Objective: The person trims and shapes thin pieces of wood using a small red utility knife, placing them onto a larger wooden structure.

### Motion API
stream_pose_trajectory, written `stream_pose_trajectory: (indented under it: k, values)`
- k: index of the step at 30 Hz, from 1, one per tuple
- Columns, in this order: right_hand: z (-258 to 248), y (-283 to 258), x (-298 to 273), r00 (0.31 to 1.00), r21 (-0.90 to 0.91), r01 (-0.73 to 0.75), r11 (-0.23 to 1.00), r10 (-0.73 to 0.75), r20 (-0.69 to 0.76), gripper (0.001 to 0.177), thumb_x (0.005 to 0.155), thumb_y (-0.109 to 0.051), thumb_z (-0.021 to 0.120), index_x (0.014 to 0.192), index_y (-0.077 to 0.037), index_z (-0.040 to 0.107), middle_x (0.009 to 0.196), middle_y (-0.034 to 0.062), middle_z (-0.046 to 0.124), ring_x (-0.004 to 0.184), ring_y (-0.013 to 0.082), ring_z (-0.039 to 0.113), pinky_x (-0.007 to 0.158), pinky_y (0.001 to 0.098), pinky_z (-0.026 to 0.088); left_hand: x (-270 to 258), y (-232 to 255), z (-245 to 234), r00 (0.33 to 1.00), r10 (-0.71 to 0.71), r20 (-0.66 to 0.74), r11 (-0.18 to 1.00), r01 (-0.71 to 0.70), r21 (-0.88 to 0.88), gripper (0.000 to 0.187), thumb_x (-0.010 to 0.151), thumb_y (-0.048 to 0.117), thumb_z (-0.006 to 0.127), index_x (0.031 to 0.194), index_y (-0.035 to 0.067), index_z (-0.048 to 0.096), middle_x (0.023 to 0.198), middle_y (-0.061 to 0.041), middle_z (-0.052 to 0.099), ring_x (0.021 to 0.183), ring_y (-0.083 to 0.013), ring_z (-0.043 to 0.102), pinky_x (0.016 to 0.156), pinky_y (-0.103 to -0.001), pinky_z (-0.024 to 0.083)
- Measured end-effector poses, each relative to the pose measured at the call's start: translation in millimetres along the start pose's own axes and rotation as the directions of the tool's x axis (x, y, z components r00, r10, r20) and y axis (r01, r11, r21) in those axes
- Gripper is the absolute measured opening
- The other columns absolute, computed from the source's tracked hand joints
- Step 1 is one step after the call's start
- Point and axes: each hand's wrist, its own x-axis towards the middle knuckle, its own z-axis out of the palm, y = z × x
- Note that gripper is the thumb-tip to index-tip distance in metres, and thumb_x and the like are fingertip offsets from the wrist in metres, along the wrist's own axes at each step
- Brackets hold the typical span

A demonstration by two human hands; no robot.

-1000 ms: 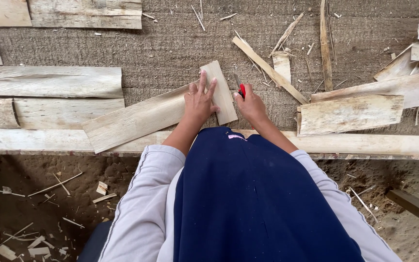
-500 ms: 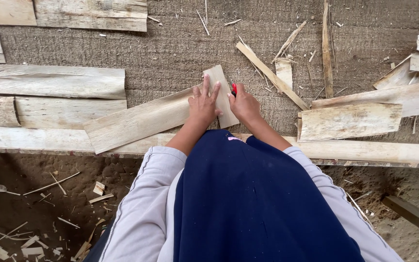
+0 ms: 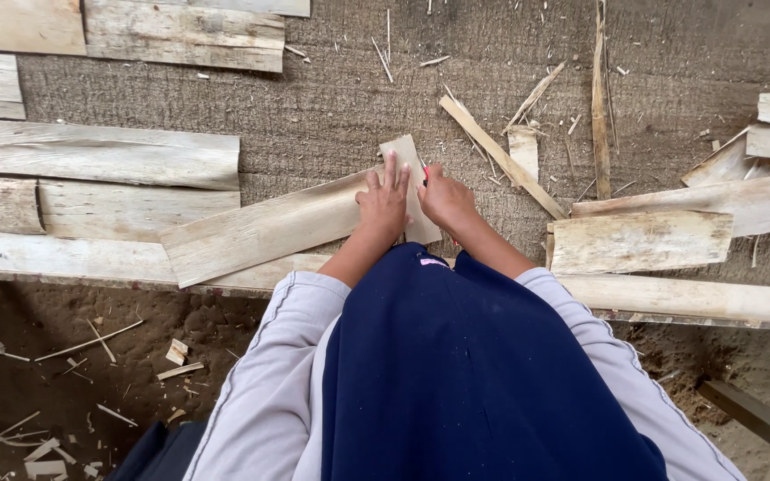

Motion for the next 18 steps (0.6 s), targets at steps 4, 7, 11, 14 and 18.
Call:
stream_pose_trajectory:
  k: [4,7,11,14,18]
  values:
    - [-8,-1,-4,1.000,0.007,0.021,1.000,-0.021,0.010,0.045,0.102,-0.044,0.040,0.122,-0.004,0.044,0.103,0.0289,0.071,0.105,0.0501,0.069,0.089,0.0637,0.051,2,2,-2,0.999,-0.028,0.021,1.000,0.028,-0.003,0.100,0.085,0.048,0.079,0.163,0.018,0.023,0.170,-0.011,-0.003,0.126,-0.0385,0.035,0.075,-0.056,0.054]
    - [-14,-4,-14,0.999,0.031,0.014,0.999,-0.015,0.046,0.047,0.101,-0.044,0.043,0.124,-0.003,0.045,0.109,0.0305,0.071,0.110,0.0512,0.067,0.092,0.0649,0.049,-1,3,-7,0.998,-0.026,0.050,1.000,0.027,-0.015,0.100,0.086,0.047,0.079,0.163,0.018,0.021,0.171,-0.011,-0.004,0.126,-0.0385,0.034,0.076,-0.057,0.052]
    - [-15,-1,-19,0.996,0.012,0.003,1.000,-0.004,0.091,0.049,0.101,-0.043,0.040,0.126,-0.002,0.044,0.113,0.0305,0.069,0.113,0.0500,0.066,0.096,0.0638,0.048,-6,5,-15,0.996,-0.032,0.086,0.999,0.035,-0.032,0.101,0.086,0.045,0.080,0.163,0.017,0.021,0.171,-0.011,-0.005,0.127,-0.0393,0.034,0.078,-0.060,0.052]
    - [-17,-2,-30,0.993,0.031,0.009,0.999,-0.012,0.116,0.051,0.101,-0.042,0.039,0.129,0.000,0.044,0.116,0.0320,0.068,0.116,0.0511,0.065,0.098,0.0647,0.046,-10,5,-23,0.996,-0.028,0.090,0.999,0.031,-0.034,0.100,0.086,0.045,0.079,0.163,0.017,0.022,0.171,-0.012,-0.004,0.129,-0.0392,0.034,0.079,-0.060,0.052]
    - [-13,2,-45,0.988,0.036,-0.009,0.999,0.004,0.157,0.056,0.101,-0.040,0.038,0.133,0.004,0.041,0.118,0.0333,0.067,0.117,0.0521,0.064,0.099,0.0663,0.045,-13,5,-27,0.995,-0.023,0.096,0.999,0.026,-0.040,0.101,0.085,0.047,0.080,0.162,0.017,0.022,0.170,-0.012,-0.002,0.130,-0.0398,0.035,0.079,-0.060,0.053]
